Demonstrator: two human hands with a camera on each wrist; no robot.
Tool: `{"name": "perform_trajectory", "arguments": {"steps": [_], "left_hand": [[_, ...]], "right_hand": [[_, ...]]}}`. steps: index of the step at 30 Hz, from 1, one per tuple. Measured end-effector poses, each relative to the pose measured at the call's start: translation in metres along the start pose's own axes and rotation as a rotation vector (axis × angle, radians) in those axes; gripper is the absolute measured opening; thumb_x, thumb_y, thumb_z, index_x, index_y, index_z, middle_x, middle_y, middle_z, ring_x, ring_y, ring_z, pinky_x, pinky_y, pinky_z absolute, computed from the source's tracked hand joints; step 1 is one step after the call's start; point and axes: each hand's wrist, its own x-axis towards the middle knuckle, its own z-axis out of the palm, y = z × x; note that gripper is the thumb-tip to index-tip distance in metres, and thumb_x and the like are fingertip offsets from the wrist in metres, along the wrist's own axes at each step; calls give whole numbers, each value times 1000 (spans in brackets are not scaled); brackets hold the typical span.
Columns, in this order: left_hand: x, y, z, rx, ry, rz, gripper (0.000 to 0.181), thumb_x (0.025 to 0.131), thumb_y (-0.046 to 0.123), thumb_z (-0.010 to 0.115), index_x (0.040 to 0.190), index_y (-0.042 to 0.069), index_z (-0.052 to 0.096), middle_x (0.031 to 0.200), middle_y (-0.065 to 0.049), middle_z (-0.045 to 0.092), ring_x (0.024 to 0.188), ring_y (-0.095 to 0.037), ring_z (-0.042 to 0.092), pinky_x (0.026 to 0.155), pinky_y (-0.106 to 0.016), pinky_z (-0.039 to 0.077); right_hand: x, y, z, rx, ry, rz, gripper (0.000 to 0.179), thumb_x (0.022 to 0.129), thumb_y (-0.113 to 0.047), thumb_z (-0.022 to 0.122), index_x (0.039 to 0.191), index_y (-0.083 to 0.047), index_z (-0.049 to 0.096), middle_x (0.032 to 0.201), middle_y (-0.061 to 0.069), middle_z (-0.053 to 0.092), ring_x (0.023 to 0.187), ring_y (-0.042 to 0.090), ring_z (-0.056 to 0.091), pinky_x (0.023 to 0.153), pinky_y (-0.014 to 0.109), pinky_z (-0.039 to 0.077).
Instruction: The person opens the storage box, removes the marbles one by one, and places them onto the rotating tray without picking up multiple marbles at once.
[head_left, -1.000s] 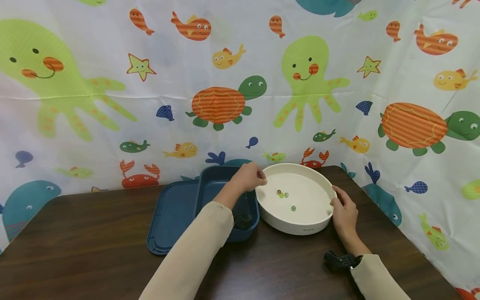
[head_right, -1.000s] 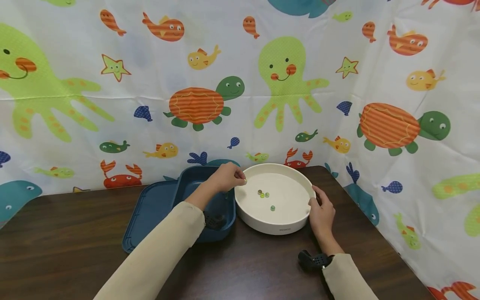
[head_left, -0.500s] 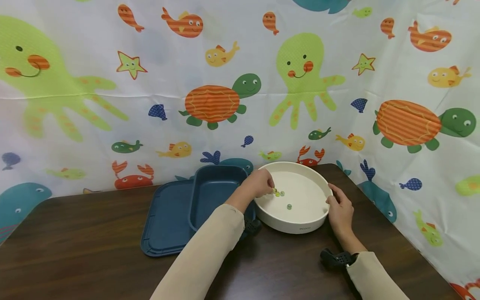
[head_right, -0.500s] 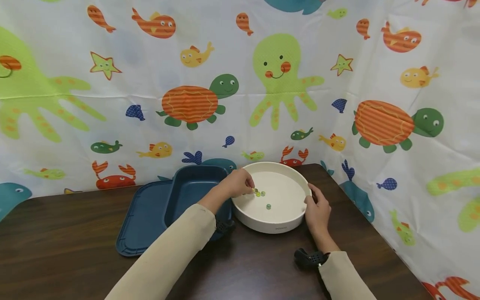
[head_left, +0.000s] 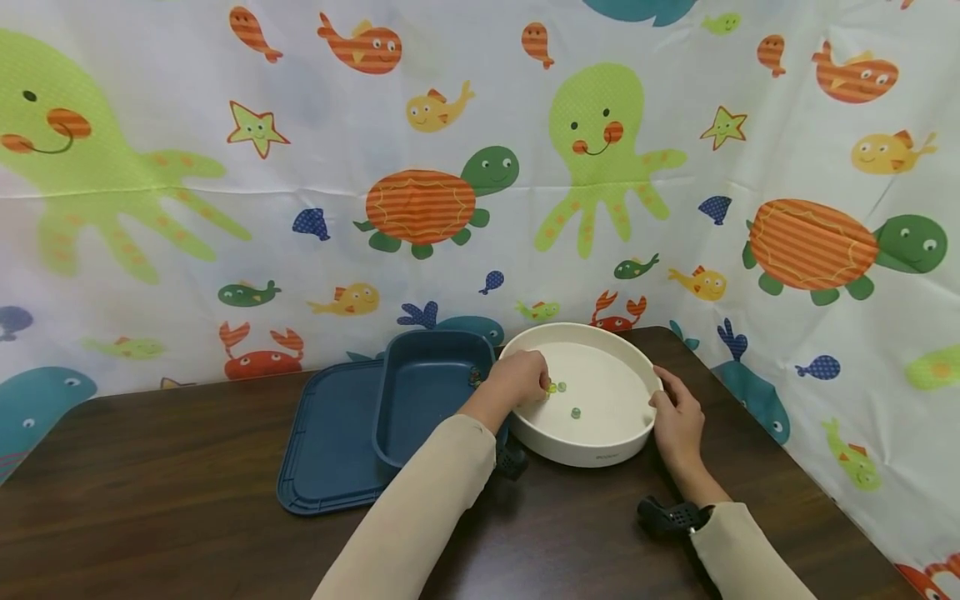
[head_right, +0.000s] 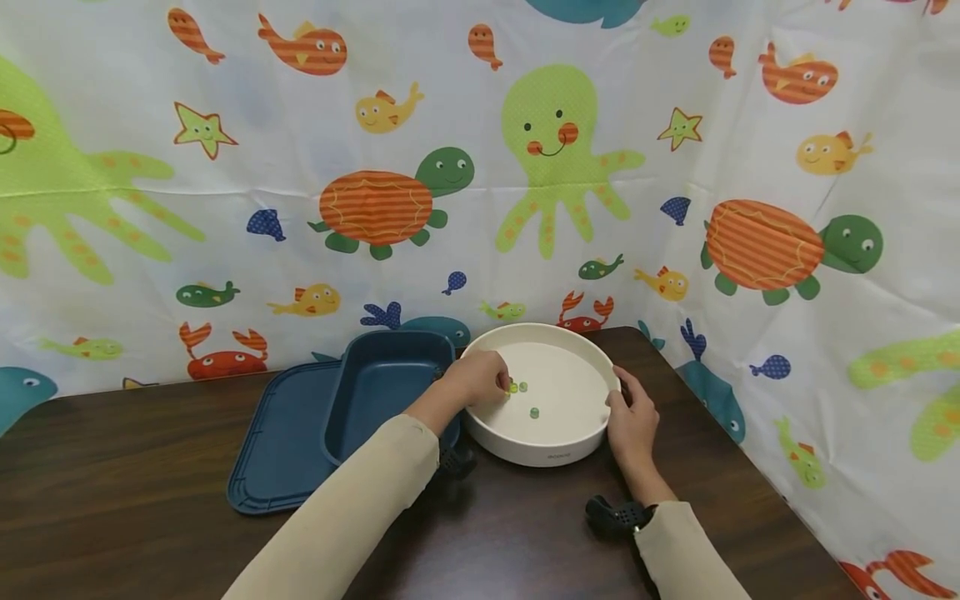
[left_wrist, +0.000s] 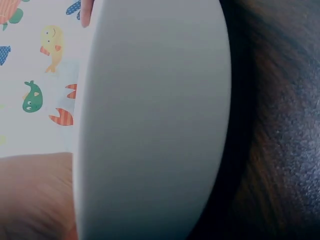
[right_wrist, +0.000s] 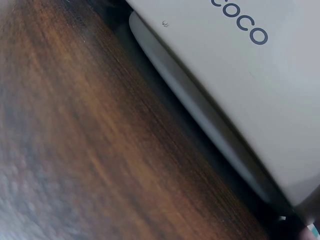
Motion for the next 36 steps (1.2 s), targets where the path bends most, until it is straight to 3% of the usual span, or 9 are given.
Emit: {"name": "perform_trajectory", "arguments": {"steps": [6, 11, 17, 23, 27, 32, 36], "left_hand": [[-5, 0, -7, -61, 20, 8, 5, 91, 14, 74, 95, 13, 77, 96, 0, 74, 81, -15, 60, 74, -30, 51], [-11, -11, -21, -123, 76, 29, 15, 97, 22, 69, 106, 14, 76, 107, -2, 74, 90, -16, 65, 84, -35, 55], [-26, -37, -39, -173, 168, 2, 15, 99, 21, 65, 106, 13, 76, 104, -4, 73, 88, -19, 65, 78, -36, 55], [-39, -70, -39, -212, 228, -41, 14, 99, 20, 65, 101, 12, 77, 99, -4, 74, 82, -18, 65, 76, -35, 55], [-43, -81, -39, -220, 186, -63, 13, 97, 19, 68, 97, 11, 78, 96, -4, 75, 83, -17, 64, 78, -35, 56], [-41, -84, -37, -229, 80, -99, 12, 95, 17, 70, 97, 9, 78, 94, -5, 74, 77, -16, 62, 70, -29, 54], [-39, -88, -34, -250, 40, -127, 10, 94, 14, 72, 95, 8, 78, 92, -7, 74, 75, -15, 62, 71, -28, 56]], "right_hand": [[-1, 0, 0, 4, 0, 2, 53, 94, -10, 41, 146, -11, 54, 154, 12, 50, 137, 33, 51, 112, 53, 42], [-2, 2, 0, 4, -1, 1, 53, 95, -10, 41, 146, -12, 54, 155, 12, 50, 138, 33, 51, 113, 53, 42], [-3, 0, -2, 3, -5, 8, 53, 95, -9, 40, 147, -11, 53, 156, 12, 48, 140, 34, 49, 114, 54, 40], [-3, -3, -2, 4, -5, 16, 54, 94, -8, 39, 147, -10, 53, 156, 14, 48, 140, 36, 49, 114, 55, 40], [-4, -4, -1, 3, -7, 24, 55, 94, -8, 39, 147, -10, 53, 156, 15, 48, 139, 37, 49, 115, 55, 40], [-3, -3, -3, 2, -5, 27, 55, 94, -9, 40, 147, -10, 53, 155, 15, 48, 138, 37, 50, 114, 55, 40], [-3, -3, -2, 1, -10, 27, 54, 94, -10, 40, 147, -11, 53, 155, 14, 48, 139, 36, 49, 113, 55, 41]]}}
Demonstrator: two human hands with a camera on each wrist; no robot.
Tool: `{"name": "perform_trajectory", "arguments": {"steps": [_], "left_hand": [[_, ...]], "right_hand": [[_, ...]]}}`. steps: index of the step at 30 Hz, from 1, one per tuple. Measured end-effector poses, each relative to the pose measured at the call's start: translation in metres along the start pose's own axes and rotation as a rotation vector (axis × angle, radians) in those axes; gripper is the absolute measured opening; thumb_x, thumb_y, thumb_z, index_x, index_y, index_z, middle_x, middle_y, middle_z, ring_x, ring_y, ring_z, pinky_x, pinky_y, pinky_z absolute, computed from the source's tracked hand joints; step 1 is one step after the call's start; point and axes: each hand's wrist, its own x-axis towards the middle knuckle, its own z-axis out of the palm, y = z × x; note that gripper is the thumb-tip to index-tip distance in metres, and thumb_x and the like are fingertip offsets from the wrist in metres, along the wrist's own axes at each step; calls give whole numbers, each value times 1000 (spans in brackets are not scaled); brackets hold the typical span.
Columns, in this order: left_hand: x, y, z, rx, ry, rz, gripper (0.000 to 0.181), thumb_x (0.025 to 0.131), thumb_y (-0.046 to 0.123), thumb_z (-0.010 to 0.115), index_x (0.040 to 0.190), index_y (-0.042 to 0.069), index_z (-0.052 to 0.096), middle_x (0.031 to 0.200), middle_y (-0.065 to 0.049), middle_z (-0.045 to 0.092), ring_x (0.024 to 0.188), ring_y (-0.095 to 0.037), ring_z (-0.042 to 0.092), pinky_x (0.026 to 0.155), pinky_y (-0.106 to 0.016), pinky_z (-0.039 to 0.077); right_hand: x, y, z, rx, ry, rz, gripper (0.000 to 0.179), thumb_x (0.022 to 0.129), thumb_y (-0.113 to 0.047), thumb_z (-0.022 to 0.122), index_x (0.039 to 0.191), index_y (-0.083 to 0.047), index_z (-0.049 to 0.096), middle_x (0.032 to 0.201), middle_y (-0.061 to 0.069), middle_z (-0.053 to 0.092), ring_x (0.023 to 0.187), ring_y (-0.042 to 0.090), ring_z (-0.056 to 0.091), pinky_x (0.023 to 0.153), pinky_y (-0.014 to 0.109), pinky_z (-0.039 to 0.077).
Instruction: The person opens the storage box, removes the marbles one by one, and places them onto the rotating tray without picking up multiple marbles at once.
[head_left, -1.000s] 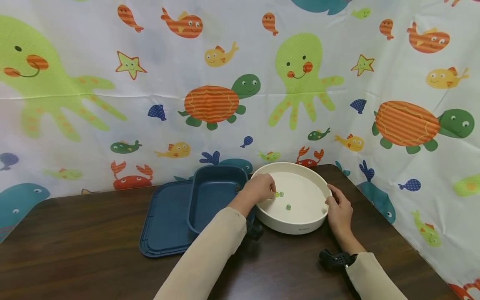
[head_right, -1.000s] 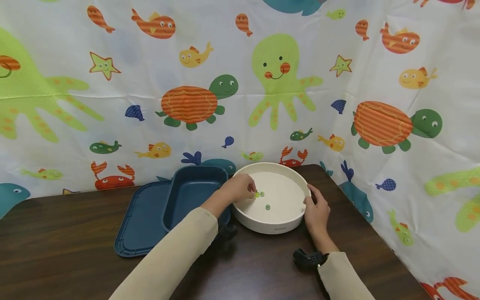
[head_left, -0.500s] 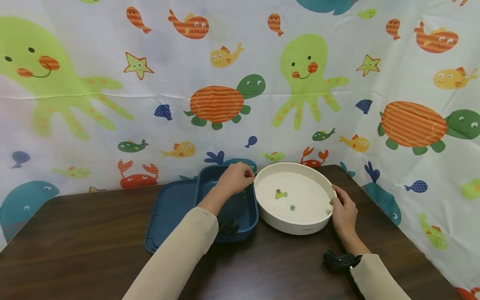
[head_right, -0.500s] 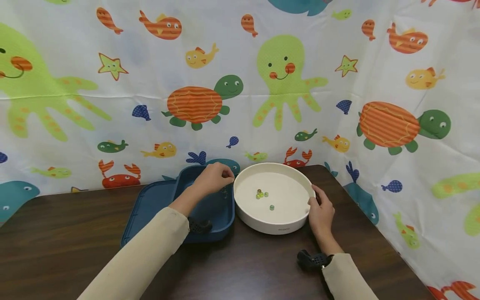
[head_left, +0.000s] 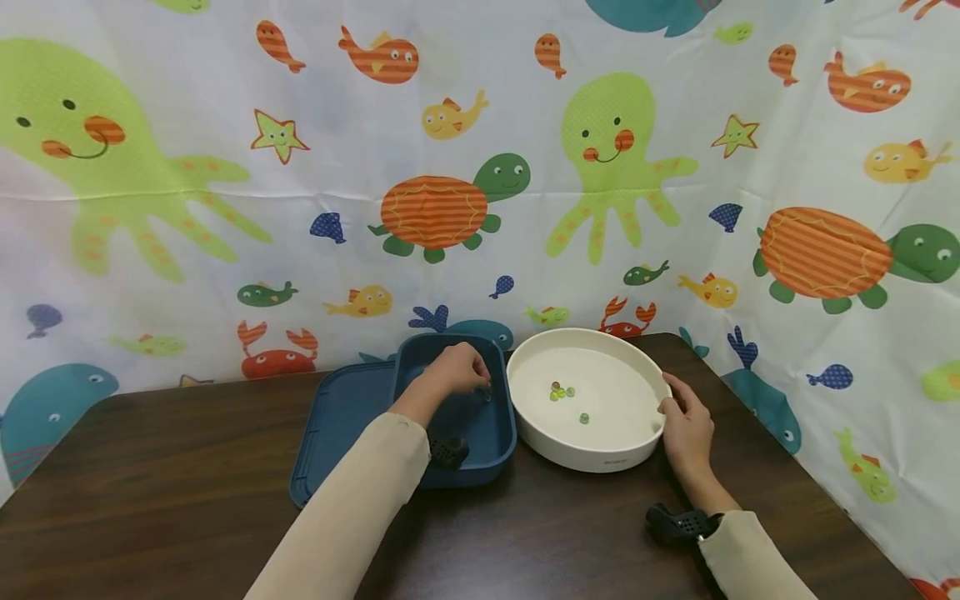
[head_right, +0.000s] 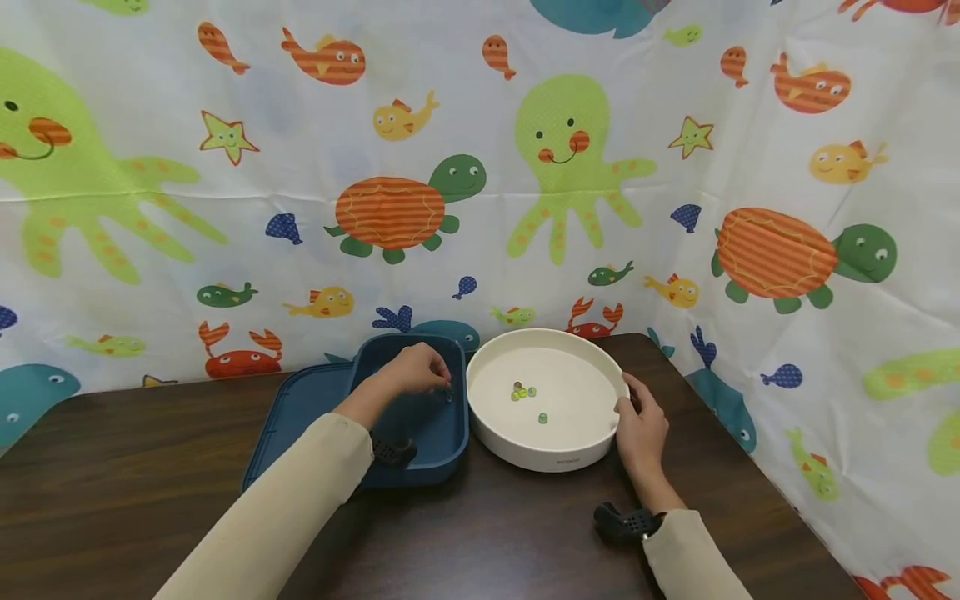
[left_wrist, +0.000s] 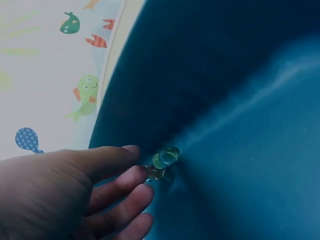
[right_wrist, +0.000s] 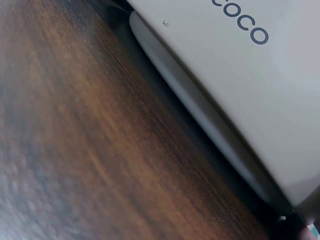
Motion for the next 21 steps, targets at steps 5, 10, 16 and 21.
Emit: {"name": "perform_trajectory", "arguments": {"steps": [5, 10, 16, 21], "left_hand": [[4, -3, 2, -22, -38, -2, 5, 91, 12, 74, 92, 8, 78, 90, -7, 74, 78, -16, 64, 76, -30, 58], [5, -8, 4, 38, -67, 6, 4, 87, 14, 79, 87, 10, 78, 87, -3, 73, 77, -15, 64, 70, -28, 55], [7, -9, 4, 57, -60, 16, 4, 86, 13, 80, 85, 10, 78, 86, -3, 73, 74, -15, 64, 68, -28, 54], [8, -7, 5, 96, -77, 32, 4, 87, 13, 78, 86, 9, 78, 85, -2, 73, 74, -14, 62, 67, -26, 53]], "right_hand": [[1, 2, 1, 1, 9, -17, 53, 95, -10, 41, 146, -11, 54, 155, 14, 49, 138, 35, 51, 113, 54, 42], [1, 3, 3, 2, 11, -22, 53, 95, -10, 41, 146, -11, 54, 154, 14, 50, 136, 35, 52, 112, 54, 43], [3, 2, 3, 10, 18, -29, 53, 95, -10, 40, 146, -11, 54, 154, 14, 50, 137, 36, 52, 112, 54, 43], [2, 4, 2, 5, 20, -26, 53, 94, -9, 41, 146, -11, 54, 153, 14, 52, 134, 34, 53, 109, 53, 45]]}}
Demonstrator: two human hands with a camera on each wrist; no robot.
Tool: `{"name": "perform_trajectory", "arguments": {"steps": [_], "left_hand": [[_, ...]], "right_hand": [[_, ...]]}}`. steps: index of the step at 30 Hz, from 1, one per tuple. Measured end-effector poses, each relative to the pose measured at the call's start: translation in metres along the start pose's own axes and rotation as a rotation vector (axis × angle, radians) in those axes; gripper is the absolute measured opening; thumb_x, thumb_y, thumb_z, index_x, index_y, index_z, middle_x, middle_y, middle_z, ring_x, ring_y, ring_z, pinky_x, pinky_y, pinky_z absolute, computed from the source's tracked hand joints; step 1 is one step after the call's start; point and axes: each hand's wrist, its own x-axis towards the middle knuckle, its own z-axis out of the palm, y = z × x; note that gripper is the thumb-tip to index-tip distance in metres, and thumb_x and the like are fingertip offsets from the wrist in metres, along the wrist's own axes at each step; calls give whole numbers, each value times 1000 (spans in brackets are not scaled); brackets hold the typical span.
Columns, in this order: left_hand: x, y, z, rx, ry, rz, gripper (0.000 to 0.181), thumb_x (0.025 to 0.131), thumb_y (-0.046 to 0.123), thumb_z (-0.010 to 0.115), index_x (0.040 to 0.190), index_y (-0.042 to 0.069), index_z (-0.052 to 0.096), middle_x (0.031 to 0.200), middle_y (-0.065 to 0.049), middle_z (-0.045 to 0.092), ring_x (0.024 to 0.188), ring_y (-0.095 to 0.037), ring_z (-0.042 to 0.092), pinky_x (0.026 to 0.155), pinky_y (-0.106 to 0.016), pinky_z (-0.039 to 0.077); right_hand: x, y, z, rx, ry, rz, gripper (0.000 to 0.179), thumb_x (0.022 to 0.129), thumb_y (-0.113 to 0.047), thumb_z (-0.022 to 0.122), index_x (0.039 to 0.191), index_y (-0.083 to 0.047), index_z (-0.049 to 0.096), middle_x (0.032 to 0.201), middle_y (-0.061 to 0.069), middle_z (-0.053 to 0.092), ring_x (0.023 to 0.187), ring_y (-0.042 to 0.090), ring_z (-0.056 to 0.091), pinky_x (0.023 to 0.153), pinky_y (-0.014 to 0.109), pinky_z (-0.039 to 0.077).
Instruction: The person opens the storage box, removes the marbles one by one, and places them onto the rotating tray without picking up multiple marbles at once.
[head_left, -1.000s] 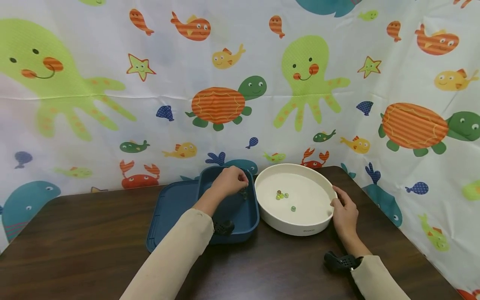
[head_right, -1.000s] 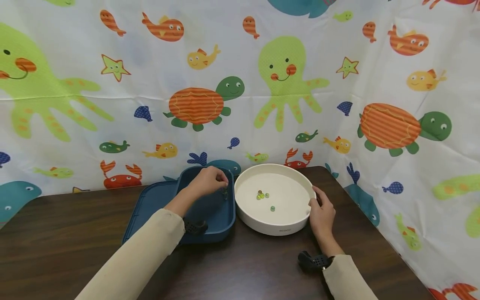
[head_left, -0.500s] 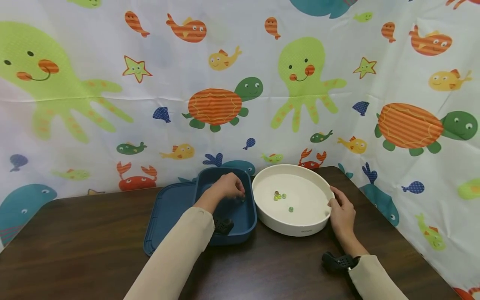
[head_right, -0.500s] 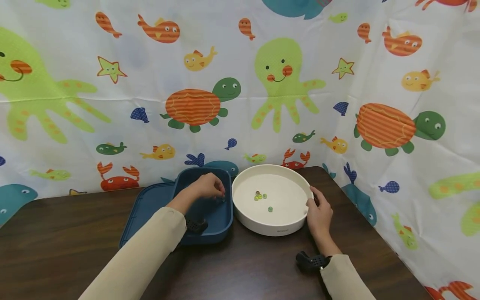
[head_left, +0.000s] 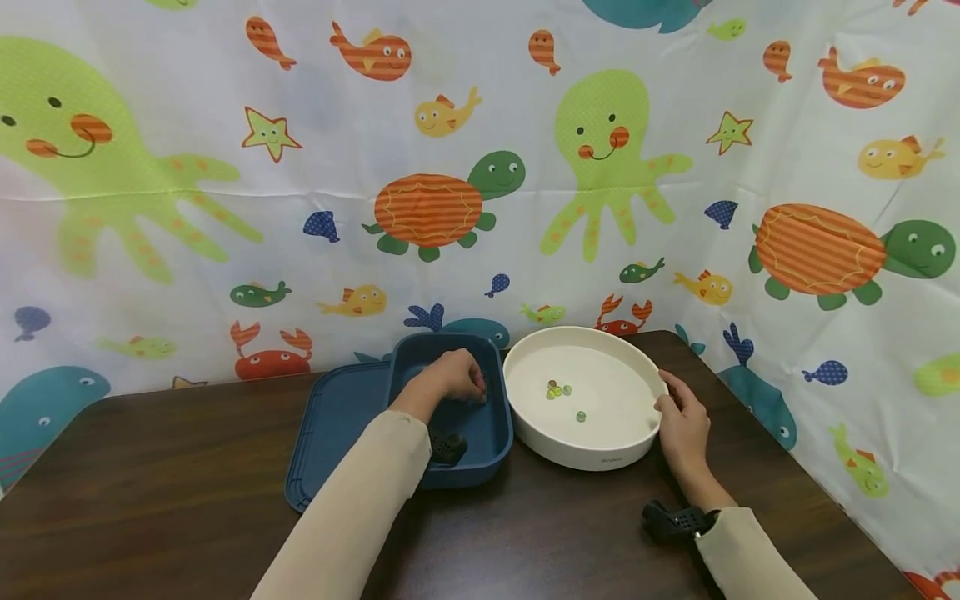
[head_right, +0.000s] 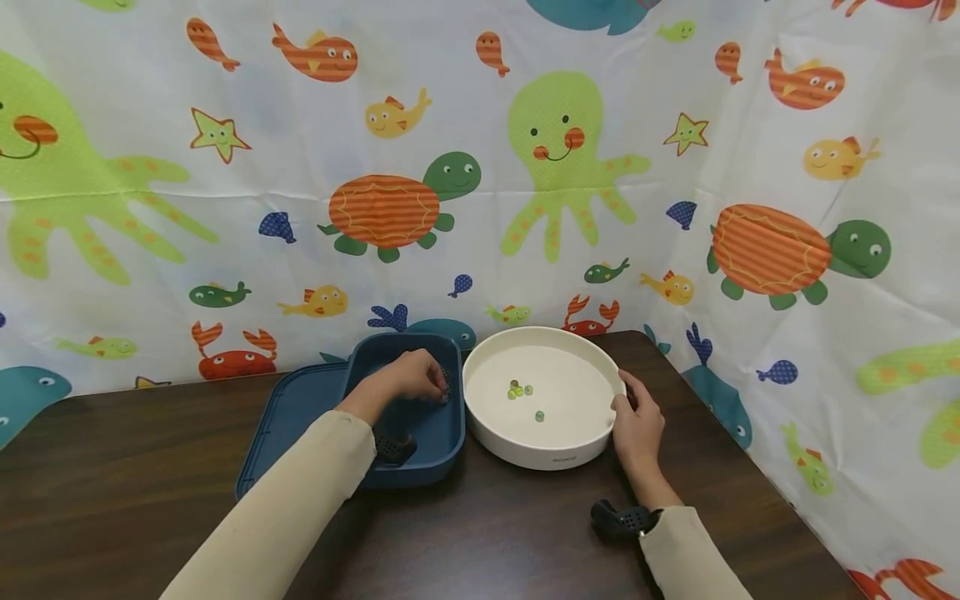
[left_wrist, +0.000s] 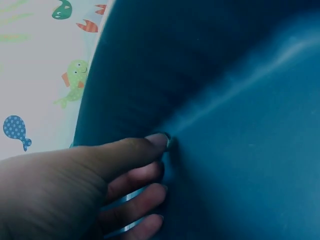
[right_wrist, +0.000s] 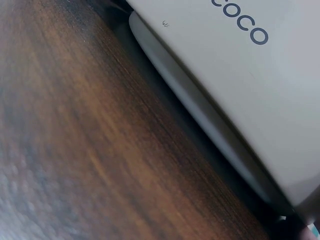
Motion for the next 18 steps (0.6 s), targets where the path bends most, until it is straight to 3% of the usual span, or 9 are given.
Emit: {"name": "perform_trajectory", "arguments": {"steps": [10, 18], "left_hand": [[4, 2, 1, 60, -25, 7, 10, 89, 13, 76, 79, 11, 76, 75, 0, 67, 69, -14, 58, 61, -25, 47], [3, 7, -17, 71, 26, 27, 9, 90, 16, 76, 82, 13, 77, 81, -1, 71, 74, -17, 60, 65, -28, 49]], "right_hand": [[-2, 1, 1, 8, 2, -12, 53, 93, -8, 44, 144, -12, 56, 150, 14, 54, 131, 32, 55, 106, 49, 45], [-1, 0, 0, 12, -4, -12, 54, 93, -8, 43, 145, -11, 55, 153, 13, 52, 136, 32, 52, 111, 52, 43]]}}
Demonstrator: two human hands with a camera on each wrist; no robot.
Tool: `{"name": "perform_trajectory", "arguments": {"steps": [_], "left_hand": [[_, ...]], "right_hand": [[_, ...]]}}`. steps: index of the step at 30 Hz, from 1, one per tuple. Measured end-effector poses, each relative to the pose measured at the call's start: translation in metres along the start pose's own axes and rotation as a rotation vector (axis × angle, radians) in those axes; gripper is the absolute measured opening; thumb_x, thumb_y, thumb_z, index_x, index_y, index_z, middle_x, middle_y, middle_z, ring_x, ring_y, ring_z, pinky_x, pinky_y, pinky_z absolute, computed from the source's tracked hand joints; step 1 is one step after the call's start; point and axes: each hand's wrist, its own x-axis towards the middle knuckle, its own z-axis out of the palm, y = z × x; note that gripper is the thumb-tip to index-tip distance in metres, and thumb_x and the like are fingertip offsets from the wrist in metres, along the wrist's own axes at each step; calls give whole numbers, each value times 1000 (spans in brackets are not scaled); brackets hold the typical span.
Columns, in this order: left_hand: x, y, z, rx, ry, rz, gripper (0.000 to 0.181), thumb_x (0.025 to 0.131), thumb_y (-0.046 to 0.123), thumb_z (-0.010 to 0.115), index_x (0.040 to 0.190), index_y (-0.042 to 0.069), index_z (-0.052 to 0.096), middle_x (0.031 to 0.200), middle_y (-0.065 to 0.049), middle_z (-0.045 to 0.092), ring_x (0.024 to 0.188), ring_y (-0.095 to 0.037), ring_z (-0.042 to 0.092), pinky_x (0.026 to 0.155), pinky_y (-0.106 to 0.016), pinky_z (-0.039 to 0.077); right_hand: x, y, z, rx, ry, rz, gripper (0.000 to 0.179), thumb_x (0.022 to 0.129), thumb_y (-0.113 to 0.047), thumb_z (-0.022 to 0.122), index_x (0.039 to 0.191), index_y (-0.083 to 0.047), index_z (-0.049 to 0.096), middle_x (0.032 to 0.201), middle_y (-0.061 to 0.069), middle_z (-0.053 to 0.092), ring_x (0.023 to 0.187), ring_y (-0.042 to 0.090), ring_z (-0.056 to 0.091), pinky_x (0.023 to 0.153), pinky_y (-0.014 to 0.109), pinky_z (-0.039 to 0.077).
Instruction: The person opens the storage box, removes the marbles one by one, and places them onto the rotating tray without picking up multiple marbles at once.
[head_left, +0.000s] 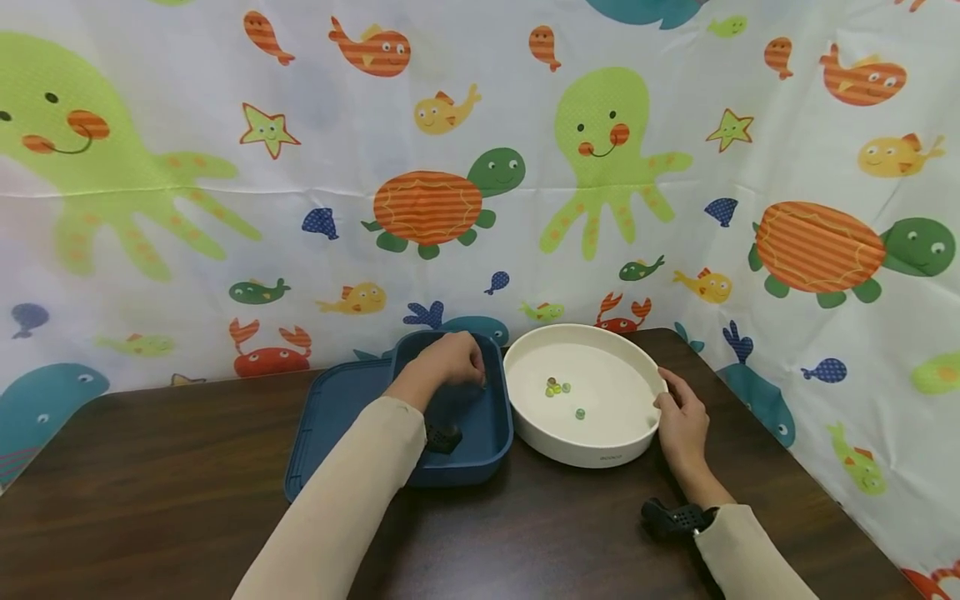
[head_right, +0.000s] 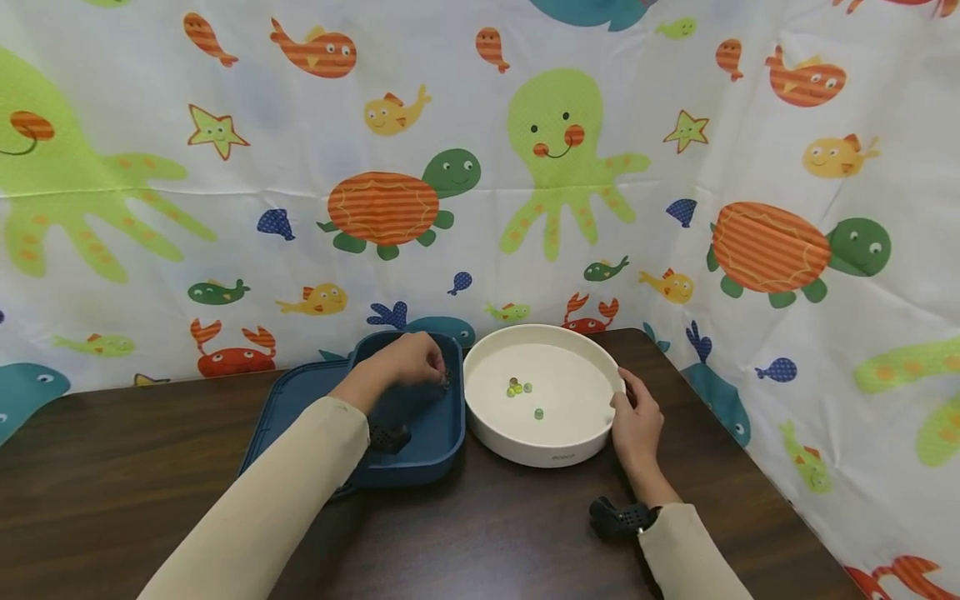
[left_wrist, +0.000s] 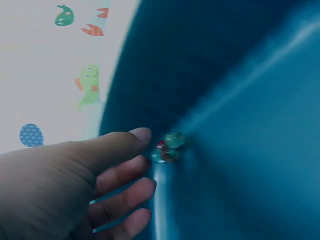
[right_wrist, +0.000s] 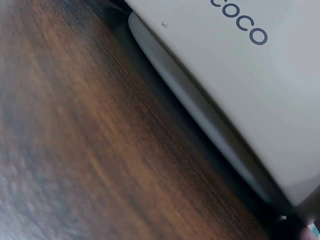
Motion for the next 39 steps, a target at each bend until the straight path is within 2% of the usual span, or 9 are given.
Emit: {"name": "perform_trajectory", "arguments": {"steps": [7, 13, 18, 21, 24, 26, 31, 36, 39], "left_hand": [[-10, 15, -17, -32, 26, 63, 12, 92, 21, 74, 92, 9, 77, 90, -8, 74, 72, -17, 58, 64, -28, 48], [-7, 36, -17, -51, 57, 110, 11, 92, 20, 73, 93, 10, 77, 91, -6, 73, 74, -16, 60, 68, -29, 50], [1, 53, -8, -71, 32, 84, 11, 94, 22, 71, 94, 12, 75, 86, -6, 71, 63, -15, 54, 58, -27, 46], [4, 61, -3, -57, 20, 84, 12, 94, 24, 72, 96, 12, 76, 89, -4, 71, 69, -15, 57, 63, -28, 49], [7, 67, 3, -38, 27, 106, 12, 94, 23, 72, 96, 12, 76, 94, -2, 73, 79, -17, 61, 72, -31, 52], [9, 72, 9, -38, 30, 122, 12, 94, 23, 73, 96, 12, 77, 94, -3, 74, 79, -16, 61, 73, -31, 52], [13, 87, 23, -30, 18, 133, 10, 92, 21, 75, 87, 12, 77, 86, 0, 72, 74, -14, 59, 68, -28, 49], [17, 99, 39, 25, 35, 103, 13, 91, 23, 76, 81, 15, 75, 77, 3, 69, 68, -13, 56, 60, -26, 44], [20, 102, 47, 27, 20, 88, 13, 90, 22, 76, 80, 15, 74, 75, 4, 68, 66, -12, 54, 59, -25, 43]], "right_hand": [[0, -2, 0, -6, -1, 5, 53, 94, -8, 42, 146, -11, 55, 153, 14, 51, 135, 33, 53, 110, 52, 44], [0, -2, -2, -9, -2, 2, 53, 95, -9, 41, 146, -11, 54, 154, 13, 50, 137, 33, 52, 111, 52, 43], [1, -1, -2, -5, 5, 4, 53, 95, -8, 42, 145, -11, 55, 153, 13, 51, 136, 32, 53, 111, 52, 43], [1, -1, 0, -2, 7, 6, 53, 94, -8, 42, 145, -11, 55, 153, 13, 52, 134, 32, 54, 109, 50, 44], [0, 0, 1, -2, 12, 10, 53, 94, -8, 43, 145, -12, 56, 152, 13, 53, 133, 31, 54, 108, 49, 44], [0, 1, 2, -6, 10, 11, 53, 94, -9, 43, 145, -12, 56, 152, 14, 53, 133, 32, 54, 109, 50, 44], [0, 2, 2, -12, 7, 13, 53, 94, -9, 43, 145, -12, 56, 152, 14, 52, 134, 33, 54, 109, 52, 44], [2, 1, 2, -2, 13, 12, 52, 94, -9, 42, 144, -11, 56, 152, 14, 52, 133, 33, 54, 109, 52, 44], [2, 0, 2, -1, 15, 14, 53, 93, -9, 43, 144, -11, 56, 152, 14, 53, 134, 33, 54, 110, 52, 44]]}}
